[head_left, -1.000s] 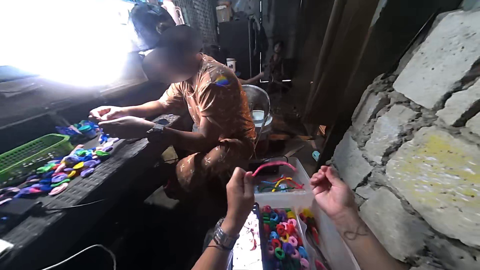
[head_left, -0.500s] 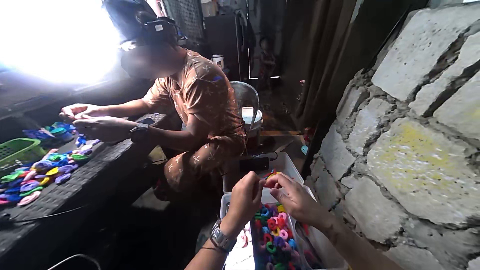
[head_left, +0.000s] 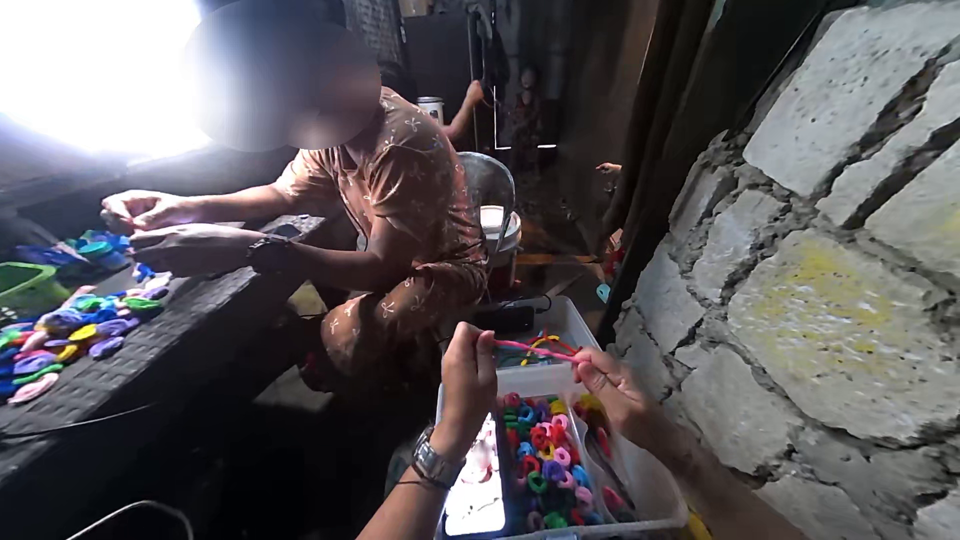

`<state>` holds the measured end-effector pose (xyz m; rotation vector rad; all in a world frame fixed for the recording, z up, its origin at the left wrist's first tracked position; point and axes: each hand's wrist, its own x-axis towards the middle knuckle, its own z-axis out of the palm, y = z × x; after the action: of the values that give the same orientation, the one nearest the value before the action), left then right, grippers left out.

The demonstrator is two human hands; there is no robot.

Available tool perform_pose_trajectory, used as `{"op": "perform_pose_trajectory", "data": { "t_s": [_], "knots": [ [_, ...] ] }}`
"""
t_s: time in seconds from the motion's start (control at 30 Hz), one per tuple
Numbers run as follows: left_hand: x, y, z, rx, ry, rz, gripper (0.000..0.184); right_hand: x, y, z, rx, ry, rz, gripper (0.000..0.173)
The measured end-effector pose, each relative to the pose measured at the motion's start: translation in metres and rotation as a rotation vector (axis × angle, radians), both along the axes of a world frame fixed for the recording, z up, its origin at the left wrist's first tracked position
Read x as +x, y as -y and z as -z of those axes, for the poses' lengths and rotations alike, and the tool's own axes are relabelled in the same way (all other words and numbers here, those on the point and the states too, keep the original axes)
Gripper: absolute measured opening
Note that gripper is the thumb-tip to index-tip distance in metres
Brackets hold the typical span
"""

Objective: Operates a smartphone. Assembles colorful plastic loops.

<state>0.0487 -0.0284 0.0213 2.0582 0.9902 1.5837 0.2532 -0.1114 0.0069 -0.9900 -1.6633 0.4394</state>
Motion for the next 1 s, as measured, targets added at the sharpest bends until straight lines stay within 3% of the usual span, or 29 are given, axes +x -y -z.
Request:
{"op": "perform_pose_trajectory", "data": {
  "t_s": [0.17, 0.33, 0.4, 0.53, 0.6, 0.67, 0.73, 0.83, 1.0],
  "knots": [
    [0.000, -0.002, 0.000, -0.094, 0.139, 0.047, 0.023, 0.017, -0.039, -0.010, 0.008, 0.210, 0.221, 0.033],
    [-0.003, -0.001, 0.004, -0.122, 0.076, 0.080, 0.022, 0.030, -0.071, -0.011, -0.355, 0.641, 0.337, 0.038],
    [-0.003, -0.002, 0.007, -0.132, 0.039, 0.128, 0.020, 0.018, -0.062, -0.013, -0.351, 0.633, 0.240, 0.031],
    [-0.001, -0.003, 0.008, -0.146, -0.032, 0.241, 0.019, -0.009, -0.035, -0.003, -0.586, 0.756, -0.328, 0.032],
    [0.000, 0.000, 0.007, -0.146, -0.098, 0.317, 0.019, -0.019, -0.026, 0.009, -0.752, 0.938, -0.410, 0.041],
    [0.001, 0.002, 0.008, -0.130, -0.166, 0.395, 0.020, -0.021, -0.022, 0.016, -0.800, 1.026, -0.417, 0.028],
    [0.002, 0.003, 0.009, -0.116, -0.240, 0.470, 0.020, -0.018, -0.022, 0.012, -0.740, 1.018, -0.406, 0.018],
    [0.001, 0.002, 0.007, -0.161, -0.363, 0.536, 0.021, -0.014, -0.020, -0.001, -0.638, 0.908, -0.319, 0.018],
    [0.002, 0.002, 0.007, -0.317, -0.513, 0.565, 0.032, -0.006, -0.013, -0.004, -0.410, 0.458, -0.085, 0.017]
  ]
}}
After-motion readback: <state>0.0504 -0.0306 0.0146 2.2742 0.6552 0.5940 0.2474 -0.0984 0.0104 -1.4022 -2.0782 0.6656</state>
